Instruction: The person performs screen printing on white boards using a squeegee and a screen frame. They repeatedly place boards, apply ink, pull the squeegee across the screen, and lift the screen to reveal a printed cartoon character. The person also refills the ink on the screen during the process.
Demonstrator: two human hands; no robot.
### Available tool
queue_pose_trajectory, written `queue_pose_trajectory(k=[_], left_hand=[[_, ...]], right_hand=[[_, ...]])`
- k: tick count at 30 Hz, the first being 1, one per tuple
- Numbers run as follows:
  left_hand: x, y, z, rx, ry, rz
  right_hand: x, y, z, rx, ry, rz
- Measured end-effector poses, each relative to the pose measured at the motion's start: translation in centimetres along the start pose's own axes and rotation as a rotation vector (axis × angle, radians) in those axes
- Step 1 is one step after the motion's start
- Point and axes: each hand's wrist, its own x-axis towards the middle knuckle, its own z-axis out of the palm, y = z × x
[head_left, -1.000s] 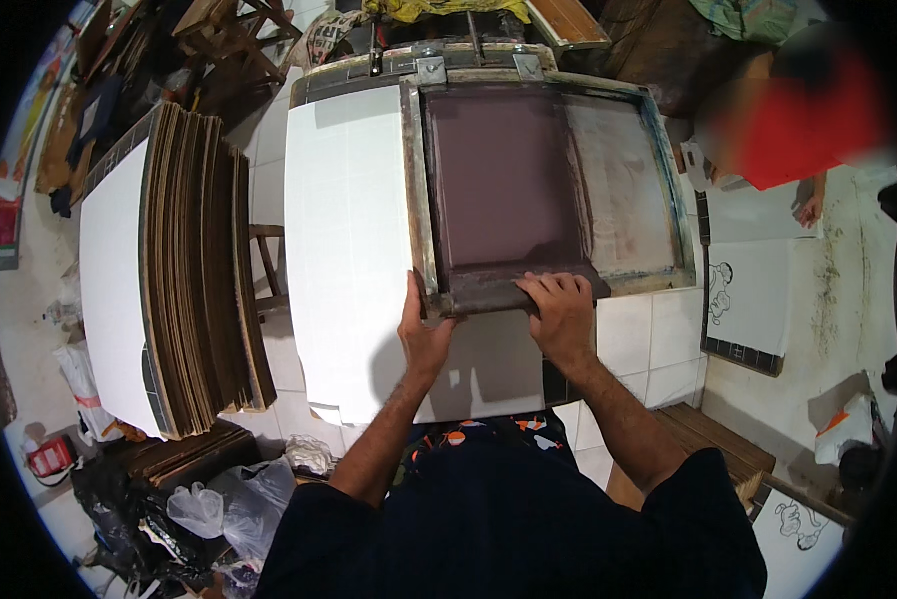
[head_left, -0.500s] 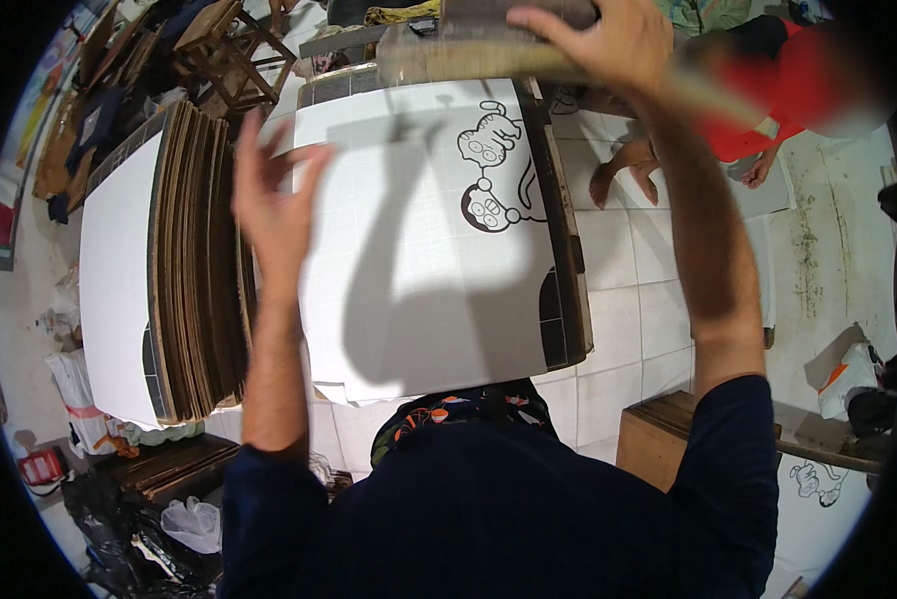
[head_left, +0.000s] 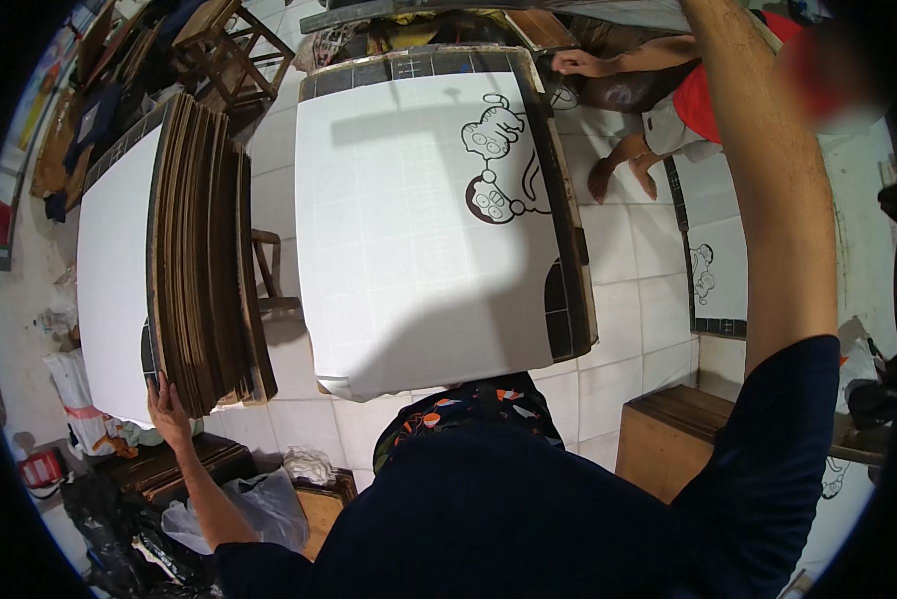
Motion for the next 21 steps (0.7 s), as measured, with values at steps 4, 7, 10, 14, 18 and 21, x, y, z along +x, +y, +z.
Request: queue_pose_trajectory(k=[4, 7, 10, 14, 18, 21], left_hand=[[3.0, 2.3, -5.0, -0.057, -0.138, 0.137], [4.8, 7.2, -7.6, 0.046, -0.248, 0.131], [4.9, 15.2, -9.2, 0.154, -0.147, 0.309], [0.3, 21.3, -7.7, -0.208, -0.169, 0.524], [-2.4, 11.4, -3.6, 0.071, 0.200, -0.032], [-8.5, -0.6, -2.0, 0.475, 0.228, -0.781]], right_hand=[[0.6, -0.1, -0.2, 0.010, 0.005, 0.016], [0.7, -0.2, -0.4, 0.033, -0.009, -0.015], [0.9, -0.3, -0.2, 0.074, 0.023, -0.029], [1.0, -0.7, 0.0, 0.021, 0.021, 0.016], [0.6, -1.1, 0.3, 0.044, 0.032, 0.005], [0.8, -1.4, 0.6, 0.026, 0.030, 0.034]])
